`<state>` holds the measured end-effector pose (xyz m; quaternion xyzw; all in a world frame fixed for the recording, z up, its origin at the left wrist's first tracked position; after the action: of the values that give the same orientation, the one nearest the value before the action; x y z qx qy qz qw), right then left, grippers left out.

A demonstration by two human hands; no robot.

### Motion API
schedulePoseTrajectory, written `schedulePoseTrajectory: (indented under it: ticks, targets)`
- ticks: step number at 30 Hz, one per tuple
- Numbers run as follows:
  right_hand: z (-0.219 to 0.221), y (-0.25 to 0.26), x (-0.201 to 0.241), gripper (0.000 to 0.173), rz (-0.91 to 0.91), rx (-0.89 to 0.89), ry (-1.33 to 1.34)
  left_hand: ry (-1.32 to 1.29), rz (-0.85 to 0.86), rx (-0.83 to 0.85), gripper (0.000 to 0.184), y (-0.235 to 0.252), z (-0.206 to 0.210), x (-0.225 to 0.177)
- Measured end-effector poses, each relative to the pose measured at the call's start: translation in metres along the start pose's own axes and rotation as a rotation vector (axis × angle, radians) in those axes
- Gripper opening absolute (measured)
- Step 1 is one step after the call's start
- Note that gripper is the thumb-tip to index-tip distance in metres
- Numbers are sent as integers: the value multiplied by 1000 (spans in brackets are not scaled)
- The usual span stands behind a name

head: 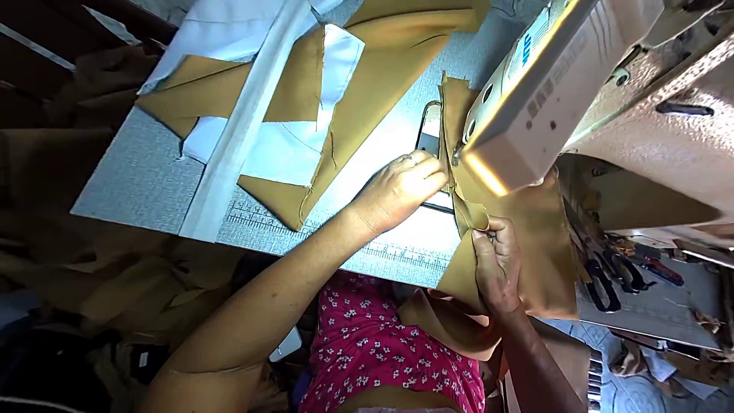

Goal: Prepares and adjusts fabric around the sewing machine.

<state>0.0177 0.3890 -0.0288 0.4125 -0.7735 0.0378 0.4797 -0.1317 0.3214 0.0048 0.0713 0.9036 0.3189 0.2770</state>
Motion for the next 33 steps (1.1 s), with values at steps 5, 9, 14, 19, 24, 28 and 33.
schedulePoseTrajectory:
  ticks: [5, 9, 14, 19, 24, 28, 33]
  targets:
    - [0, 2, 8, 14, -40, -13, -121, 103, 57, 112, 19, 0, 10, -4]
    - [20, 6, 43, 36, -338, 56, -500, 92, 15, 140, 18, 1, 10, 2]
    - [42, 23, 49, 35, -509, 88, -815, 14, -68, 113, 17, 0, 7, 12]
    - [31, 44, 45, 18, -458, -62, -834, -30, -124, 53, 18, -5, 5, 17]
    - [36, 45, 47, 10, -518, -81, -800, -9, -126, 13, 19, -6, 4, 16]
    - [42, 46, 41, 12, -529, -25, -787, 71, -123, 36, 20, -5, 7, 13]
    - [43, 45, 37, 13, -498, 0, -771, 50, -216, 62, 22, -2, 11, 20]
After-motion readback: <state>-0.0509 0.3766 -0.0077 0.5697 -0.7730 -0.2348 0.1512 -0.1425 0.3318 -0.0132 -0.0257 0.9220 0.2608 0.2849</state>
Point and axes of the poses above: each hand's wrist, its own y-axis towards the middle knuckle, its own z-axis out of the palm, x = y × z, the point moved 10 cm from there along y, towards the middle knuckle, and after that the axes turned 10 degrees about -y, right-handed, at the moved point
